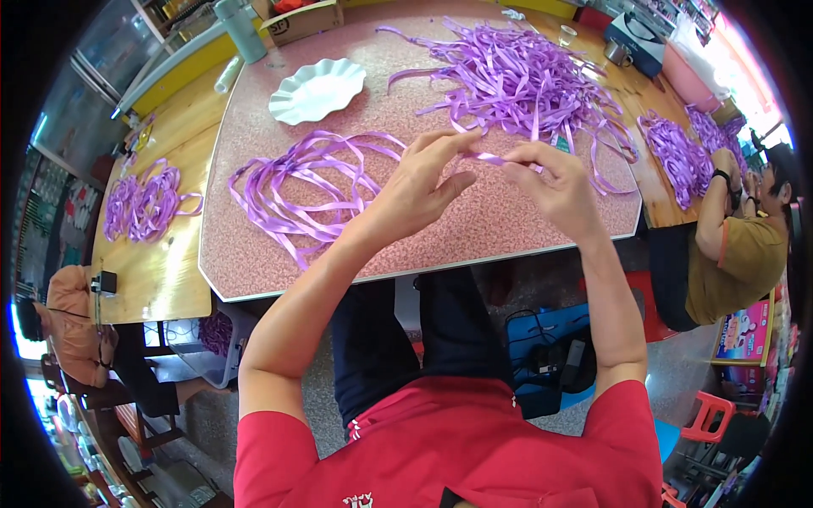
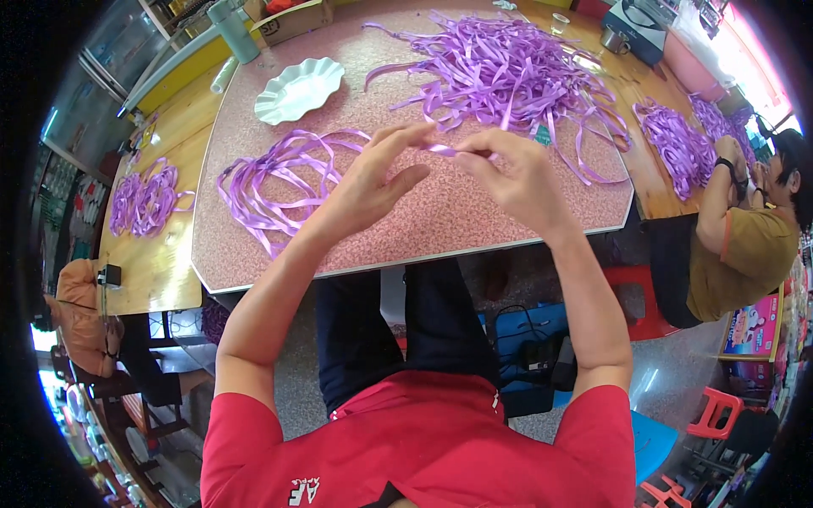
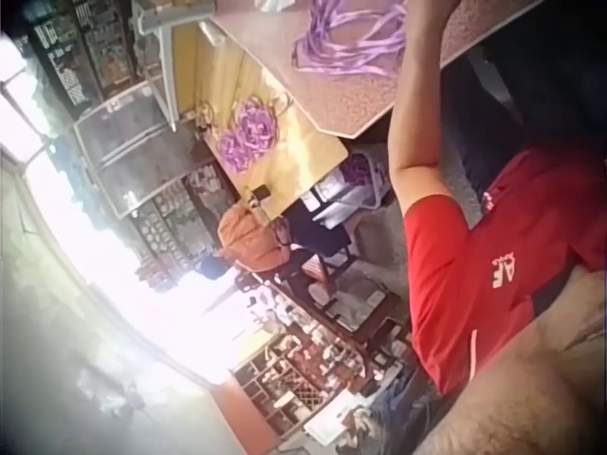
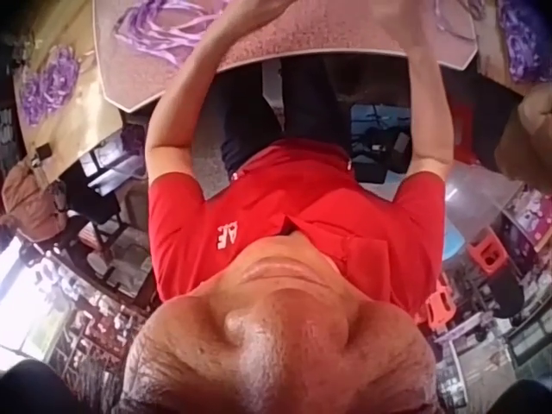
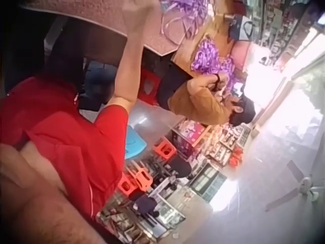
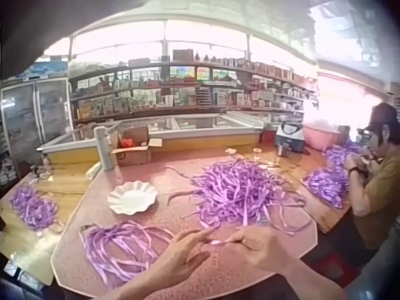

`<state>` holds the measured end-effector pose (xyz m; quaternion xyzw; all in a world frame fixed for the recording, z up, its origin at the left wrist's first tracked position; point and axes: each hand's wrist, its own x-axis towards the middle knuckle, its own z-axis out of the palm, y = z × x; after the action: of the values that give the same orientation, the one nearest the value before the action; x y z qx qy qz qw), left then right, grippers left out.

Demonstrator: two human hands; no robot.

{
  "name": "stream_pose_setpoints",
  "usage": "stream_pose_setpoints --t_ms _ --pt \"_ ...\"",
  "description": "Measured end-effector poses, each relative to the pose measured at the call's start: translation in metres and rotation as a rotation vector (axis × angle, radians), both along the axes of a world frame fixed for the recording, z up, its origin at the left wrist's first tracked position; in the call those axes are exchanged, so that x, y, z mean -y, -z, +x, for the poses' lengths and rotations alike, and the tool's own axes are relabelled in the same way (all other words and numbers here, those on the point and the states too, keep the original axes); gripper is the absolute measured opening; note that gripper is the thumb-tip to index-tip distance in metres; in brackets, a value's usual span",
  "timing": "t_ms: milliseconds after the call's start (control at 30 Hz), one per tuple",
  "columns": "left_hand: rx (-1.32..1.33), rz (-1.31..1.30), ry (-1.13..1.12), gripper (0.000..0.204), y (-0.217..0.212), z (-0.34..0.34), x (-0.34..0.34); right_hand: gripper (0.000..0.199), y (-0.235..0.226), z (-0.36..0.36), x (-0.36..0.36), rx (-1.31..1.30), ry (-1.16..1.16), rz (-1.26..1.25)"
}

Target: Braiding and tying knots in long purple decorative ribbons at a workshop table.

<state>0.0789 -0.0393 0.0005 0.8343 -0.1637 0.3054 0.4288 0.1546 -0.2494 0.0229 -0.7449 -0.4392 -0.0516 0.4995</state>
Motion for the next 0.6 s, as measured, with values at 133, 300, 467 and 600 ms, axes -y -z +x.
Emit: stream_pose_setpoints --t_ms 133,300,467,600 --pt "-0.499 -0.230 0.343 0.022 -0.003 0.000 -0.006 0.006 -0.017 0.009 0.048 -0.263 0.041 -0.023" --pt "-0.699 -0.373 0.332 0.019 -0.004 -0.025 -0.010 0.013 -0.017 0.020 0.096 -0.265 0.029 -0.293" --pt "-0.741 -0.338 0.383 0.016 -0.017 -0.034 0.000 0.031 -0.010 -0.016 0.045 0.135 0.016 -0.283" --pt "-0.649 -0.412 0.396 0.018 -0.017 -0.036 0.006 0.036 0.011 -0.047 0.000 -0.408 -0.220 0.074"
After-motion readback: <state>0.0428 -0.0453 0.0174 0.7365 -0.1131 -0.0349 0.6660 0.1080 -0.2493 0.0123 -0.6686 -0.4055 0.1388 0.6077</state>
